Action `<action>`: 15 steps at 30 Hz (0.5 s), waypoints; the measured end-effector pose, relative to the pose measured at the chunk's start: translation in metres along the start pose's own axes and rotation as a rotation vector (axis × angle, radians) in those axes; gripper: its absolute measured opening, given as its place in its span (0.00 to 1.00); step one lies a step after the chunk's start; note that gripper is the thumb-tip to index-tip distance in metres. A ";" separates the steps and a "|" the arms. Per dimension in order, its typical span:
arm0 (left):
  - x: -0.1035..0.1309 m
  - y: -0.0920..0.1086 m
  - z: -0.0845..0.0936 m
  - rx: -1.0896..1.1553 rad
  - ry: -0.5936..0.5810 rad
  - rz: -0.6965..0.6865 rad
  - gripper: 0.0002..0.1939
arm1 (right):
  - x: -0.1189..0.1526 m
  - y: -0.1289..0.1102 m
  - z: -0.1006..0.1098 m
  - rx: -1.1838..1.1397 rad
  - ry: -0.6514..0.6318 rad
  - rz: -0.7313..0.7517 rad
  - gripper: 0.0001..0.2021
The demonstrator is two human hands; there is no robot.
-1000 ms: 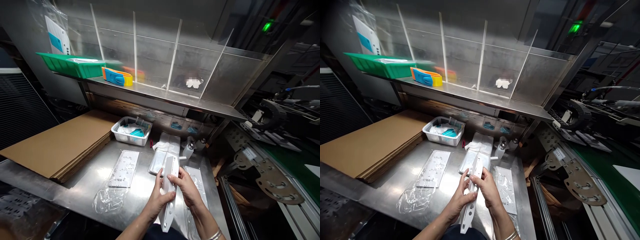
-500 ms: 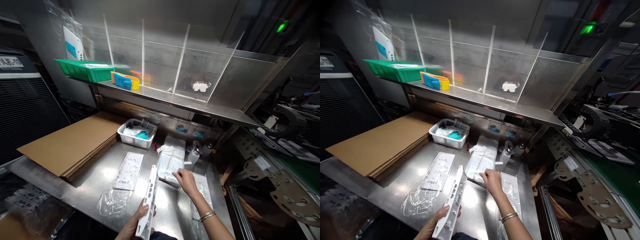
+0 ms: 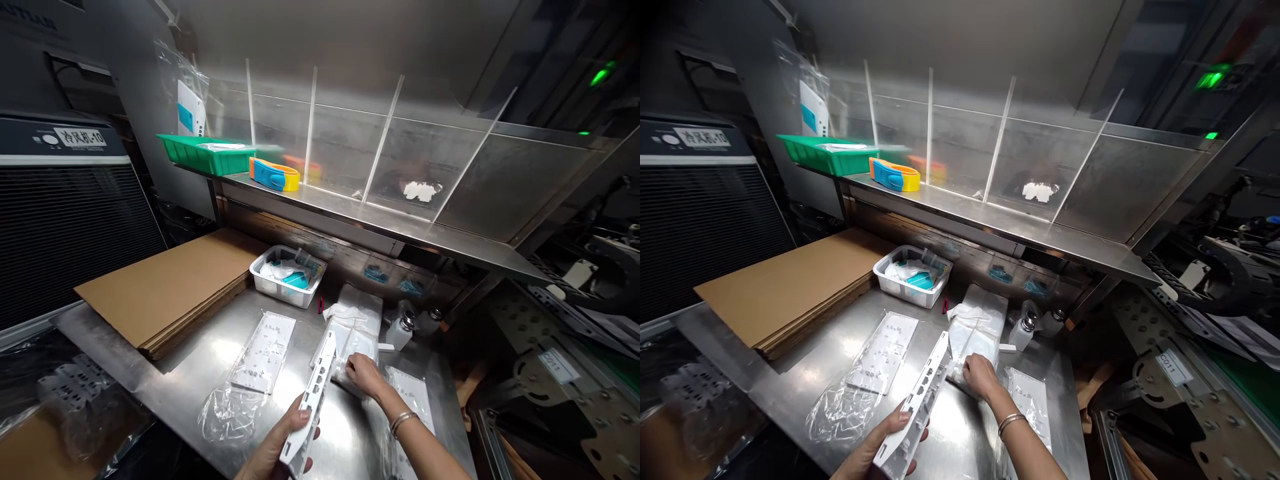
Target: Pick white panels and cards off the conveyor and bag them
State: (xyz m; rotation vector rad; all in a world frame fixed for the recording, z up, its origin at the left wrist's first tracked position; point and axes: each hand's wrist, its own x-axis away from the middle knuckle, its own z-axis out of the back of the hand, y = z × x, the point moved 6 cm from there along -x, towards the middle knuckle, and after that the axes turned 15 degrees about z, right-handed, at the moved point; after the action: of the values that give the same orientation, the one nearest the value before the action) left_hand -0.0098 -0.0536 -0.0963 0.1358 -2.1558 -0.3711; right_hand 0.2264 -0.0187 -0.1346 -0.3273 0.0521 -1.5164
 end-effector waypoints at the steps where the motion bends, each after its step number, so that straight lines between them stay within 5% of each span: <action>1: -0.002 0.003 -0.002 -0.004 0.002 -0.005 0.30 | 0.001 -0.004 0.001 0.010 0.015 0.008 0.07; 7: -0.003 0.013 0.015 0.017 0.051 0.006 0.28 | 0.012 -0.022 -0.019 0.067 0.045 -0.028 0.15; 15: 0.003 0.002 0.011 0.030 0.052 0.011 0.31 | 0.003 0.017 -0.012 -0.146 0.043 -0.016 0.07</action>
State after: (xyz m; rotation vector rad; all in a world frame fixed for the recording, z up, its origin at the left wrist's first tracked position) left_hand -0.0204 -0.0502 -0.0998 0.1490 -2.1104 -0.3255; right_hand 0.2401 -0.0239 -0.1500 -0.4129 0.1951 -1.5395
